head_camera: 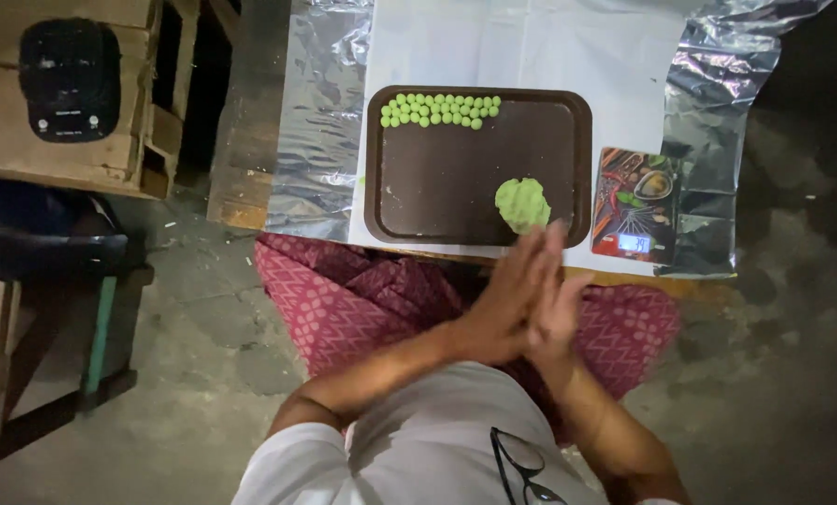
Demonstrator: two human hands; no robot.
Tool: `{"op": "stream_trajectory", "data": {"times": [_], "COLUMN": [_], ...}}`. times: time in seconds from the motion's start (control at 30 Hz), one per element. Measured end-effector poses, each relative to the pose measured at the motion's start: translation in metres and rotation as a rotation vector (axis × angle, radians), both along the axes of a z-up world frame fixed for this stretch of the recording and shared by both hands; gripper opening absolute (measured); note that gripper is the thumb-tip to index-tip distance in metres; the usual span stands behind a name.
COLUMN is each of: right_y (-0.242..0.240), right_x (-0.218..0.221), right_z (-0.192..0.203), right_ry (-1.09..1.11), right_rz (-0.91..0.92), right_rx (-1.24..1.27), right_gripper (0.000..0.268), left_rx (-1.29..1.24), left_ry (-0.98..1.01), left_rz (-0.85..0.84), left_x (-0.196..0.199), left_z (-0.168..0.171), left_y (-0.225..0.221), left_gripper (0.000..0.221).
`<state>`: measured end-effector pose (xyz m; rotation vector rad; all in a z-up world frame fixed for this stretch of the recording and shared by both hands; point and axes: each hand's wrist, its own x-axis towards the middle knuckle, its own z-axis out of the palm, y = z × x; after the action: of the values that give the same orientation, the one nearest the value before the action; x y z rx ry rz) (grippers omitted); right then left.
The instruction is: Rolling small pieces of green dough into uniform balls and placing them on a brown tray.
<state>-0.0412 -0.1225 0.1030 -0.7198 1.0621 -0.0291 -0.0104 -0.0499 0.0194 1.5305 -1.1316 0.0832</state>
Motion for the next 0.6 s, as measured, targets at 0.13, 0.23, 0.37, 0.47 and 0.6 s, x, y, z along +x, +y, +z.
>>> {"op": "stream_trajectory", "data": {"times": [0.13, 0.23, 0.37, 0.47, 0.6], "right_y": [-0.018, -0.015, -0.050, -0.033, -0.038], "right_x": [-0.022, -0.045, -0.044, 0.002, -0.009], "right_z": [-0.128, -0.135, -0.095, -0.057, -0.114], "right_ry": [-1.011, -1.068, -0.882, -0.719, -1.273], "right_rz": [0.264, 0.203, 0.298, 0.329, 0.647], "right_rx": [-0.438, -0.195, 0.159, -0.194, -0.484], "right_gripper": [0.096, 0.072, 0.073, 0.085, 0.124], "left_rx": [-0.136, -0.027, -0.046, -0.222, -0.160], "left_ry": [0.111, 0.045, 0.027, 0.128, -0.032], "left_rz": [-0.074, 0.039, -0.007, -0.081, 0.003], "left_x": [0.002, 0.024, 0.003, -0.018, 0.015], "left_z": [0.030, -0.020, -0.039, 0.039, -0.010], "left_y": [-0.003, -0.012, -0.016, -0.009, -0.016], "left_gripper": [0.104, 0.103, 0.108, 0.104, 0.112]}}
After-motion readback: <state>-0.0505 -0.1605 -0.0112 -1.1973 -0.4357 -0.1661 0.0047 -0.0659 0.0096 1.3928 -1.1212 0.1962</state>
